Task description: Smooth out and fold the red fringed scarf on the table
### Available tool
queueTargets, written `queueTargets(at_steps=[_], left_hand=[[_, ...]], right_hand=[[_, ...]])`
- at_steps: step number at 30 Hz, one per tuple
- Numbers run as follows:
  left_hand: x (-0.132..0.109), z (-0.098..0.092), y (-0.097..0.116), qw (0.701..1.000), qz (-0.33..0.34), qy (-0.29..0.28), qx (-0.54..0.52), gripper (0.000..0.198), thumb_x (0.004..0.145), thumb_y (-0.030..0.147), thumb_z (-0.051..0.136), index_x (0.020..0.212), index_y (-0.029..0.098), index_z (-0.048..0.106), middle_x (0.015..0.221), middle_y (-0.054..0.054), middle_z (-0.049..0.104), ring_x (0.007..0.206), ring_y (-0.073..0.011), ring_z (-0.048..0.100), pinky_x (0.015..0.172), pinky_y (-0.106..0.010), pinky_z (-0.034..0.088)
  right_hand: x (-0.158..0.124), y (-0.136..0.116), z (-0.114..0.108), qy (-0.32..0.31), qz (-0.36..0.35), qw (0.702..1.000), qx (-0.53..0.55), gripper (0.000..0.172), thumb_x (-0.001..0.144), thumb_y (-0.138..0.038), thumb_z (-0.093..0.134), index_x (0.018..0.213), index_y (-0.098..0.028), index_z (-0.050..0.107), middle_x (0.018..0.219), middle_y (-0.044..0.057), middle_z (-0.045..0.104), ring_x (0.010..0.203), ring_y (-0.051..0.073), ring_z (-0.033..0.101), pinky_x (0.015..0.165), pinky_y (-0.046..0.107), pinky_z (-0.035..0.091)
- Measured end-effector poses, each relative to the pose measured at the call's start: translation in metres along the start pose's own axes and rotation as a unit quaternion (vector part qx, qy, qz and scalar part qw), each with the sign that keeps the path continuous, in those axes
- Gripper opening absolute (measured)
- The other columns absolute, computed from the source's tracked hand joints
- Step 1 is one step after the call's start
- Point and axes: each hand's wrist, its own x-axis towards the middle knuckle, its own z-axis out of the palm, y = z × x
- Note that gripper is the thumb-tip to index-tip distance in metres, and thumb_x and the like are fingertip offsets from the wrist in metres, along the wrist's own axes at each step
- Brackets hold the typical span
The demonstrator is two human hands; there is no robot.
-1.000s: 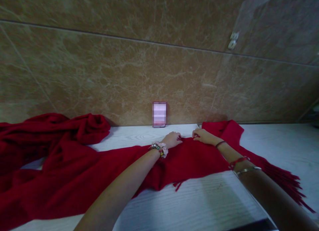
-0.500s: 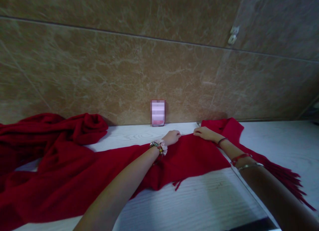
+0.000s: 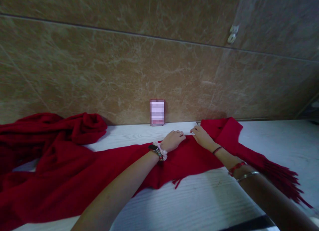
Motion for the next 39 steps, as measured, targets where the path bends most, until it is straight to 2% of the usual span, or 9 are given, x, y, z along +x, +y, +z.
queueTargets(at_steps=[4,9,18,24,27,30,34,36,39], left_hand=[[-0.006,-0.001,-0.006,0.998,0.048,-0.023,-0.022,0.029,0.083,0.012,0.037,0.104,0.019,0.055,0.104,-0.005,0.056,0.093,-0.0165,0.052,0.083,-0.028,0.04],[-0.018,0.002,-0.012,0.997,0.059,-0.002,-0.048,0.031,0.087,0.019,0.034,0.112,0.019,0.052,0.113,-0.004,0.054,0.1,-0.0145,0.05,0.088,-0.025,0.037],[-0.029,-0.003,-0.008,0.999,0.027,-0.023,-0.008,0.033,0.09,0.024,0.028,0.119,0.023,0.043,0.122,-0.005,0.05,0.108,-0.0177,0.047,0.084,-0.034,0.032],[-0.038,-0.007,-0.014,0.997,0.043,-0.061,-0.031,0.039,0.089,0.029,0.028,0.127,0.024,0.032,0.133,-0.006,0.039,0.117,-0.0168,0.039,0.093,-0.038,0.025],[-0.043,-0.005,-0.017,0.995,0.05,-0.079,-0.046,0.042,0.09,0.031,0.026,0.131,0.025,0.026,0.137,-0.005,0.032,0.122,-0.0154,0.033,0.1,-0.042,0.015],[-0.045,-0.004,-0.016,0.994,0.045,-0.076,-0.057,0.042,0.09,0.03,0.025,0.132,0.024,0.024,0.139,-0.005,0.028,0.124,-0.0148,0.028,0.102,-0.043,0.012],[-0.046,-0.003,-0.014,0.994,0.039,-0.079,-0.069,0.042,0.09,0.029,0.026,0.132,0.024,0.025,0.138,-0.005,0.029,0.125,-0.014,0.027,0.103,-0.042,0.011],[-0.045,-0.003,-0.014,0.993,0.036,-0.081,-0.076,0.042,0.09,0.029,0.026,0.132,0.025,0.026,0.139,-0.005,0.029,0.126,-0.0135,0.025,0.103,-0.042,0.012],[-0.043,-0.005,-0.015,0.992,0.034,-0.086,-0.086,0.042,0.09,0.029,0.027,0.132,0.026,0.024,0.139,-0.004,0.028,0.127,-0.0135,0.024,0.103,-0.041,0.013]], right_hand=[[-0.013,-0.011,-0.001,0.056,0.003,0.998,-0.009,0.025,0.081,-0.01,0.037,0.094,-0.013,0.058,0.095,0.012,0.052,0.092,0.022,0.047,0.083,0.035,0.04],[-0.029,-0.017,-0.002,0.015,-0.065,0.995,0.071,0.027,0.084,-0.016,0.036,0.102,-0.015,0.056,0.101,0.01,0.057,0.096,0.019,0.049,0.089,0.035,0.039],[-0.04,-0.016,0.003,0.01,-0.048,0.996,0.07,0.037,0.087,-0.024,0.031,0.117,-0.013,0.05,0.116,0.013,0.053,0.107,0.021,0.048,0.094,0.041,0.038],[-0.042,-0.011,0.011,0.015,-0.047,0.997,0.061,0.039,0.087,-0.025,0.031,0.12,-0.013,0.046,0.121,0.013,0.05,0.111,0.021,0.046,0.095,0.042,0.038],[-0.042,-0.016,0.005,0.012,-0.044,0.998,0.054,0.04,0.086,-0.024,0.031,0.121,-0.01,0.045,0.122,0.015,0.049,0.113,0.022,0.044,0.096,0.042,0.036],[-0.045,-0.031,-0.009,0.018,-0.06,0.996,0.062,0.042,0.086,-0.026,0.035,0.125,-0.013,0.041,0.127,0.014,0.044,0.12,0.023,0.036,0.099,0.044,0.031],[-0.053,-0.05,-0.022,-0.053,-0.115,0.988,0.091,0.045,0.087,-0.036,0.034,0.13,-0.024,0.034,0.135,0.007,0.036,0.125,0.021,0.028,0.1,0.046,0.027],[-0.058,-0.054,-0.021,-0.089,-0.122,0.985,0.083,0.045,0.088,-0.038,0.031,0.131,-0.025,0.032,0.136,0.006,0.034,0.126,0.021,0.026,0.099,0.047,0.025],[-0.062,-0.054,-0.018,-0.098,-0.118,0.986,0.064,0.045,0.089,-0.038,0.026,0.132,-0.024,0.03,0.137,0.006,0.032,0.127,0.02,0.024,0.1,0.046,0.024]])
